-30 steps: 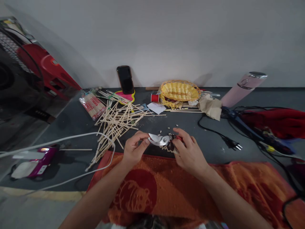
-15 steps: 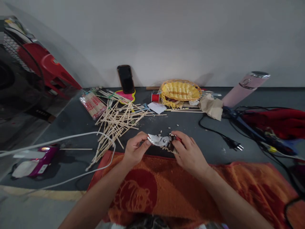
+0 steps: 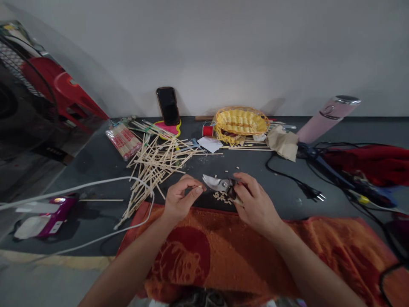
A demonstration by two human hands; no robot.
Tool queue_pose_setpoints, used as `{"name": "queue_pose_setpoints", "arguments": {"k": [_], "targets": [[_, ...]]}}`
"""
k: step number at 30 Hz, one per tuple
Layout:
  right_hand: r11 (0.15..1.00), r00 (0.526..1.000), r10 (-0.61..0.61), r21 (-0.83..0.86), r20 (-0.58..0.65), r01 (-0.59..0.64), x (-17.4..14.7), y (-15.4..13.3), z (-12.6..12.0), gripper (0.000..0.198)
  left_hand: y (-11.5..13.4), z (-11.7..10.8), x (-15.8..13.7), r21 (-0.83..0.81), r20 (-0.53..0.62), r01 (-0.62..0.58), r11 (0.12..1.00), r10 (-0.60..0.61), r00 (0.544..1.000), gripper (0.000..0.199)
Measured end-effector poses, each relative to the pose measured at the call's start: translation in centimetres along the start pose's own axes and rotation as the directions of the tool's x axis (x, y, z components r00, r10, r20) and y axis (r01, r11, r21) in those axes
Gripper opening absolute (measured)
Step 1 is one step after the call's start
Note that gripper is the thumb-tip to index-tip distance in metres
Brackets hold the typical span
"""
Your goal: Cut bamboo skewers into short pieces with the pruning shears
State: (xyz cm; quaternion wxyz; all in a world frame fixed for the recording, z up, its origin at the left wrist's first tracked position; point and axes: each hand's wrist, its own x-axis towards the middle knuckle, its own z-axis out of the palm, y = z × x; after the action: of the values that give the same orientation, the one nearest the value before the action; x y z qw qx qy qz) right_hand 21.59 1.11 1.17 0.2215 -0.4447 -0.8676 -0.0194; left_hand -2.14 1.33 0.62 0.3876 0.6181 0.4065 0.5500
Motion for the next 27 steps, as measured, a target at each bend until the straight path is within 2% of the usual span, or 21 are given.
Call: {"name": "queue_pose_setpoints", "arguments": {"k": [7, 16, 23, 27], "targets": [[0.999, 1.0, -0.009, -0.039, 0.027, 0.01, 0.0, -0.2, -0.2, 0.026, -0.6, -0.3, 0.0, 0.006, 0.016, -0.02, 1.0, 0.02, 1.0, 0.009], [0.999, 0.999, -0.03, -0.042, 0.014, 0.031, -0.1, -0.2, 0.2, 0.019, -0.5, -0.2, -0.1, -0.025, 0.064, -0.036, 0.999, 0.037, 0.997, 0.011], [0.994, 0.998, -0.046, -0.098, -0.04, 0.042, -0.1, -0.8, 0.6, 0.017, -0.1, 0.1, -0.4, -0.066, 0.042, 0.027, 0.997, -0.024, 0.999, 0.017], [0.996, 0.997, -0.066, -0.063, -0.037, 0.064, -0.2, -1.0, 0.8, 0.014, 0.4, 0.2, -0.5, -0.093, 0.062, 0.043, 0.995, -0.038, 0.997, 0.017]]}}
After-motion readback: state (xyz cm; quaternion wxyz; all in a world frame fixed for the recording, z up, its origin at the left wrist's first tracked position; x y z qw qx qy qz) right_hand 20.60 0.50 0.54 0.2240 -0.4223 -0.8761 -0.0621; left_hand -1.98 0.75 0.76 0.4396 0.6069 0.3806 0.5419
